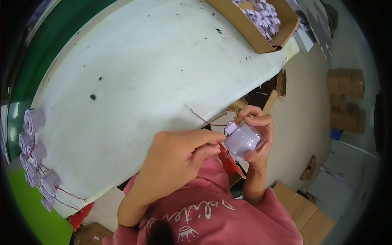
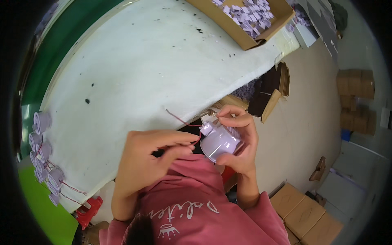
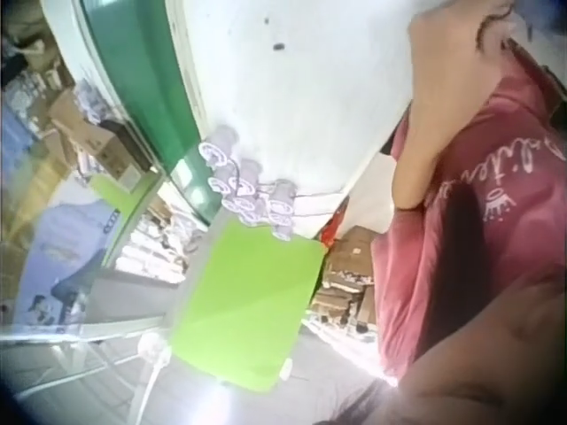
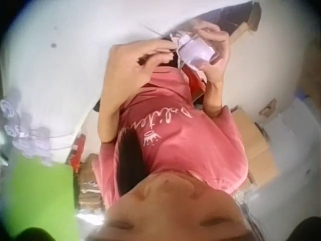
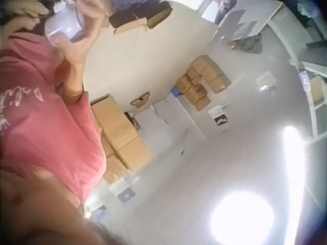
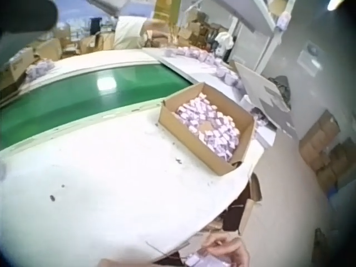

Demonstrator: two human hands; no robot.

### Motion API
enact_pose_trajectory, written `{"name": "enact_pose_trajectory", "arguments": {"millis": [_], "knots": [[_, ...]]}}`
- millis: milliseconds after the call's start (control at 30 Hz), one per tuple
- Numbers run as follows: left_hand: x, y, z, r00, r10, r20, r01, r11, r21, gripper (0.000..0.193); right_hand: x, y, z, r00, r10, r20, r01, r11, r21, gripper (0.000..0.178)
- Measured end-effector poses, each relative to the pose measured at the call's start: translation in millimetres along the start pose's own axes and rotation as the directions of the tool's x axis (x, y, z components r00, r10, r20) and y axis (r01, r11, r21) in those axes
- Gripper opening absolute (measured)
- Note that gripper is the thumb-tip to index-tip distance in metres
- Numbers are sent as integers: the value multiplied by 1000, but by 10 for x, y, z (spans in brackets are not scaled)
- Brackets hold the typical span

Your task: The person assembles electronic components by picking up a purple housing and a small white connector, inserting the connector into the housing, and threading wires through the assembly before placing the finished unit on the work surface.

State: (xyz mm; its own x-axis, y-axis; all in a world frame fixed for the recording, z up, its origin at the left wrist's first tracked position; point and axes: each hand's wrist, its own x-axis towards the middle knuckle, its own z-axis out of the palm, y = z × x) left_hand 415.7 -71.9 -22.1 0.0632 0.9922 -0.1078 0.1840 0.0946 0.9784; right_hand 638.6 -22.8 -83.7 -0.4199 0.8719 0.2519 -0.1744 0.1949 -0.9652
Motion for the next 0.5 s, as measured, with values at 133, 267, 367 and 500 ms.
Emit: {"name": "enact_pose_trajectory", "arguments": {"millis": [133,267,367,500], "knots": [[331,129,-2,983,45,-176,0,968,250,11,14,118,-25,968,9,-249,-16,999,-29,50],[736,149,63,955,219,-202,-101,876,472,10,52,372,61,834,-320,-449,157,919,-362,49],[938,47,178,924,326,-201,-167,814,556,10,133,529,173,751,-429,-502,204,874,-441,47],[998,182,286,898,267,-350,-36,837,546,8,304,574,117,708,-614,-350,276,696,-663,43]]}}
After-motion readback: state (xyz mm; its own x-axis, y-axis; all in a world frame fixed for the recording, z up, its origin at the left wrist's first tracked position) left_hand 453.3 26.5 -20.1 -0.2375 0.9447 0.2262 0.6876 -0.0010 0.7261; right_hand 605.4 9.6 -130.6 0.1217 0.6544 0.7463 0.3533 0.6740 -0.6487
